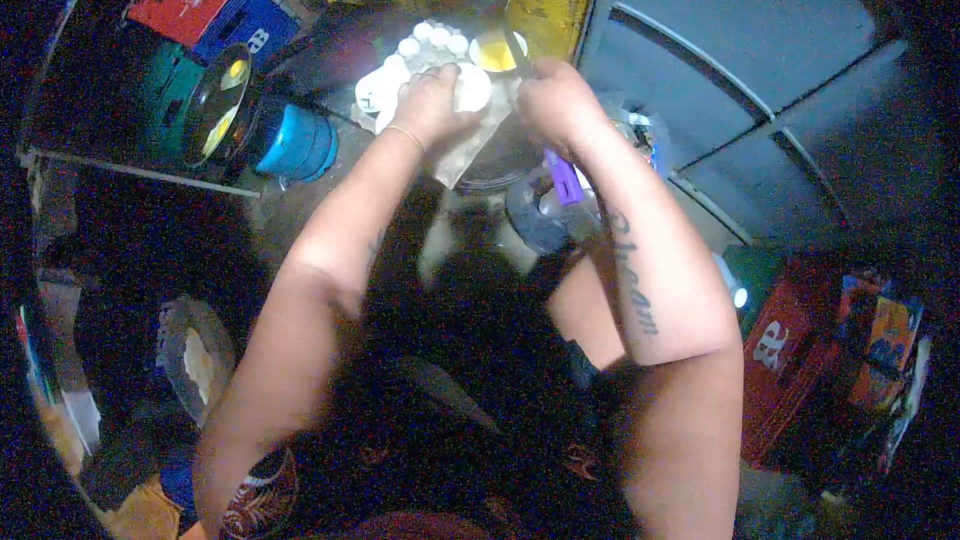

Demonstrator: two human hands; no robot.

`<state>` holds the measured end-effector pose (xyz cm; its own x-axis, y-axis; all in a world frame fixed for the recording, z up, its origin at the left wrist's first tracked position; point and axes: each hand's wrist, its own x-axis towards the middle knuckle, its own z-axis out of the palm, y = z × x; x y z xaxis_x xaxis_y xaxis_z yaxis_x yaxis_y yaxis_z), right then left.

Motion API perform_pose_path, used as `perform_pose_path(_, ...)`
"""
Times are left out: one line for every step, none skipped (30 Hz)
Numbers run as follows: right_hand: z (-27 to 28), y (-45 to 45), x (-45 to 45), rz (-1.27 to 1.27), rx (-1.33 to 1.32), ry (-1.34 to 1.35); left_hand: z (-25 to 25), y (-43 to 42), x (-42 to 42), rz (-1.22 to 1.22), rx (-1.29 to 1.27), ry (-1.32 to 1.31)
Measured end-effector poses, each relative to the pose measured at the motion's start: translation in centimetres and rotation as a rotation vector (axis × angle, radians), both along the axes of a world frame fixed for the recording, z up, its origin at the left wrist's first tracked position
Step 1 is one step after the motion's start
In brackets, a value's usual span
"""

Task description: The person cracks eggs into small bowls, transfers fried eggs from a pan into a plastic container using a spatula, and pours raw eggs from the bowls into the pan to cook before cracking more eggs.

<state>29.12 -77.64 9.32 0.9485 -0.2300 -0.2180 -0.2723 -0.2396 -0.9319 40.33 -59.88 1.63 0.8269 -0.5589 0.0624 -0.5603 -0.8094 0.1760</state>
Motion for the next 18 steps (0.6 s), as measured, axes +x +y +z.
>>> perform_pose_path(0.6,0.0,-0.3,0.000,0.055,0.019,-0.5,-0.4,0.3,-0.005,0.008,0.007)
perform_pose_path(0.8,-0.2,-0.5,0.000,0.110,0.039,-0.7,-0.6,0.6,-0.010,0.016,0.016)
perform_pose_path(0.4,-0.5,-0.4,0.001,0.090,0.037,-0.8,-0.7,0.8,-0.013,0.025,0.022)
perform_pose_path(-0.2,-0.8,-0.1,0.002,0.069,0.036,-1.0,-0.8,1.1,-0.008,0.033,0.037)
perform_pose_path(-0.1,-0.9,0.0,0.004,0.048,0.034,-0.8,-0.9,1.1,-0.003,0.041,0.052)
perform_pose_path(0.2,-1.0,-0.2,0.004,0.066,0.038,-0.5,-1.0,1.2,0.001,0.048,0.067)
perform_pose_path(0.5,-0.9,-0.5,0.002,0.085,0.045,-0.3,-1.1,1.4,-0.014,0.073,0.080)
perform_pose_path(0.7,-0.8,-0.7,0.002,0.106,0.053,0.2,-1.1,1.5,-0.028,0.099,0.094)
perform_pose_path(0.5,-0.9,-0.7,0.007,0.104,0.055,0.6,-1.1,1.5,-0.039,0.125,0.106)
perform_pose_path(0.3,-0.9,-0.6,0.013,0.102,0.056,0.9,-1.2,1.6,-0.028,0.073,0.091)
perform_pose_path(0.1,-1.1,-0.5,0.020,0.099,0.056,1.1,-1.4,1.6,-0.016,0.021,0.074)
perform_pose_path(-0.2,-1.3,-0.5,0.029,0.106,0.067,1.1,-1.6,1.7,-0.004,-0.033,0.057)
perform_pose_path(-0.6,-1.6,-0.4,0.037,0.111,0.078,0.7,-1.9,2.3,0.028,-0.078,0.084)
perform_pose_path(-0.8,-1.7,-0.4,0.045,0.114,0.089,0.4,-2.4,3.4,0.060,-0.126,0.111)
perform_pose_path(-0.9,-1.8,-0.4,0.004,0.159,0.080,0.1,-2.9,4.2,0.089,-0.174,0.136)
perform_pose_path(-0.8,-1.7,-0.5,-0.039,0.205,0.072,-0.3,-3.3,4.8,0.134,-0.173,0.157)
perform_pose_path(-0.8,-1.7,-0.6,-0.083,0.251,0.063,-0.4,-3.9,5.1,0.178,-0.172,0.177)
perform_pose_path(-0.5,-1.7,-0.6,-0.101,0.302,0.065,-0.4,-4.4,5.4,0.219,-0.168,0.199)
